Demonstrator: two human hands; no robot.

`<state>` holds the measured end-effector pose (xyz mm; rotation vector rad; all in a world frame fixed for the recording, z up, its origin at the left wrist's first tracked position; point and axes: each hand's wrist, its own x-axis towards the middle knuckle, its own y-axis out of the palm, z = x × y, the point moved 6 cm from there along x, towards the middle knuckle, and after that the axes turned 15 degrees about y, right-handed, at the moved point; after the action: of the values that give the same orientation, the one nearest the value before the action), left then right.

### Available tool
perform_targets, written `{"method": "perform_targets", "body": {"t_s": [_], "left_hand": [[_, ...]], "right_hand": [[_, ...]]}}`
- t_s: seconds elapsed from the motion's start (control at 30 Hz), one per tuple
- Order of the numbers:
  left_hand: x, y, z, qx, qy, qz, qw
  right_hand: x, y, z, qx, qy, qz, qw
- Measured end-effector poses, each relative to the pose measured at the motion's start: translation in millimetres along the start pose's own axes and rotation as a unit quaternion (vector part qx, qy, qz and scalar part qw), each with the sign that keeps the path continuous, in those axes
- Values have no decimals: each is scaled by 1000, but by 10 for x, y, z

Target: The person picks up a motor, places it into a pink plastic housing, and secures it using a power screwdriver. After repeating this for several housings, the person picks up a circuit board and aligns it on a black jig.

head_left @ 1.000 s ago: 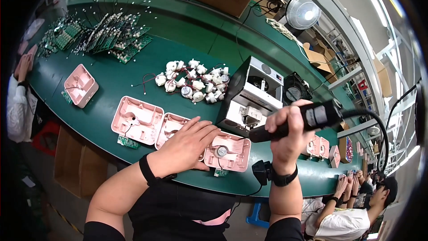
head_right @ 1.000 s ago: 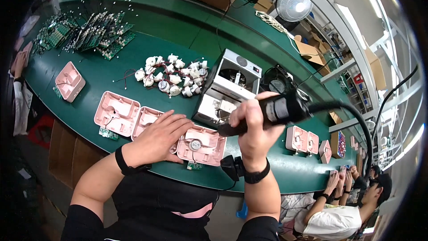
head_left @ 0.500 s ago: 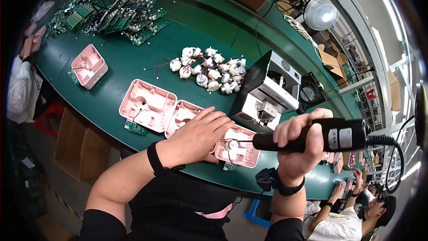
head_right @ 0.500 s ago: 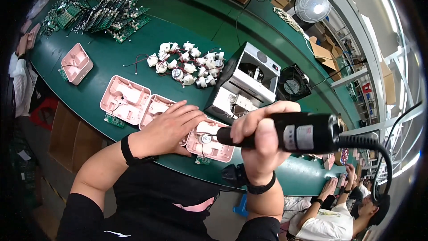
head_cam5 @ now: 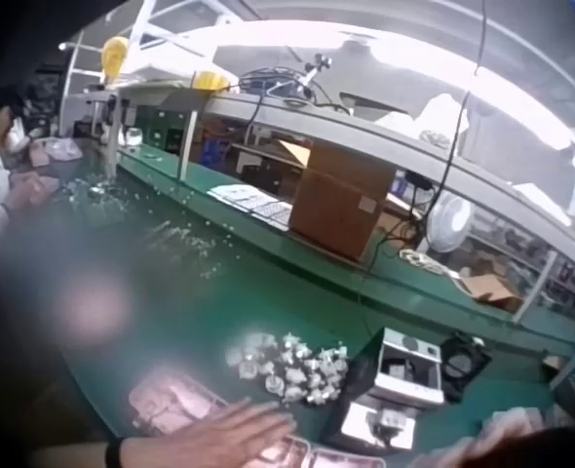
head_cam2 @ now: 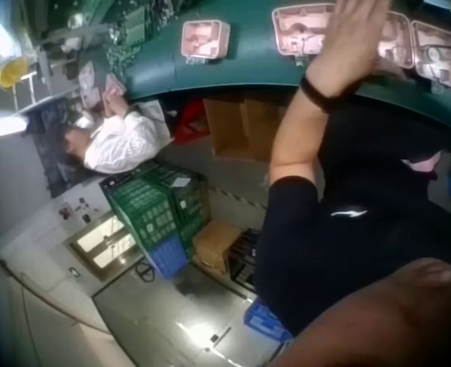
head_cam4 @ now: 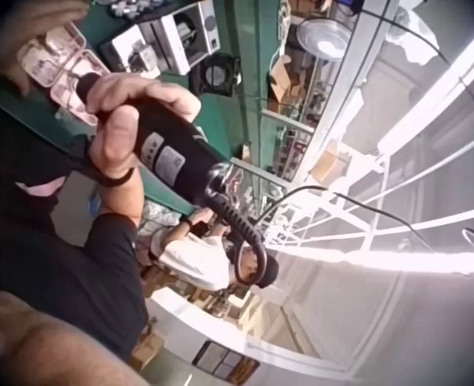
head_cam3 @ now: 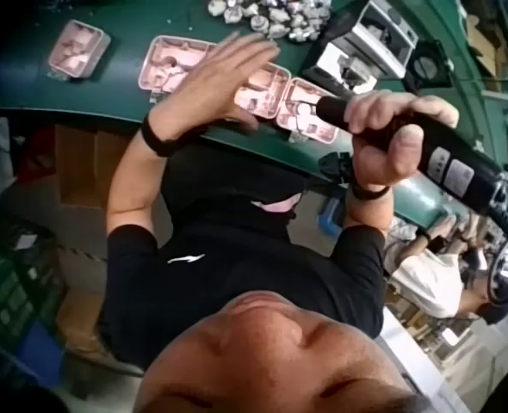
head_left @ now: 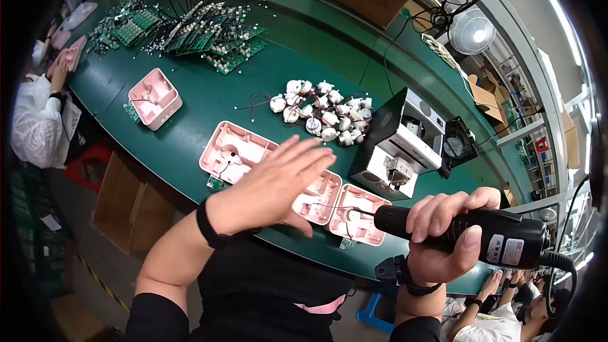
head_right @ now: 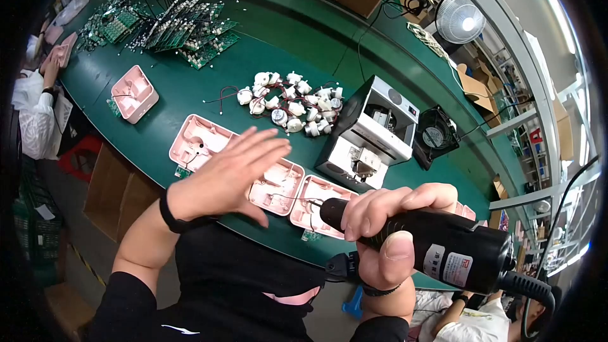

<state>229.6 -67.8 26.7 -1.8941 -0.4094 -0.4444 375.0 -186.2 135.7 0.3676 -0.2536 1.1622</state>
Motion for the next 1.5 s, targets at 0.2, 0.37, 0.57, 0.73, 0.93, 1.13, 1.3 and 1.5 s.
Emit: {"method": "perform_targets", "body": {"t_s": [0.2,0.37,0.57,0.73,0.93,1.13,1.3,1.5], "left_hand": [[-437,-672,443,75,-108,-36,991],[-352,-773,982,77,-188,46,978],[-49,-558,1278,148,-176,145,962],[-8,-341,1371,185,-133,92,969],[80,-327,1633,110,-208,168,957],[-256,-536,1999,24,-331,33,943],[50,-624,1575,50,-337,59,938],[0,-376,1471,167,-185,172,953]], "right_hand": [[-30,-15,124,27,-47,4,999],[-97,-59,426,90,-90,-5,992],[-234,-191,593,163,-172,18,971],[-249,-399,686,165,-164,122,965],[-257,-682,707,185,-162,103,964],[-310,-816,787,185,-168,104,963],[-348,-850,796,169,-162,98,967],[-344,-760,778,164,-159,114,967]]}}
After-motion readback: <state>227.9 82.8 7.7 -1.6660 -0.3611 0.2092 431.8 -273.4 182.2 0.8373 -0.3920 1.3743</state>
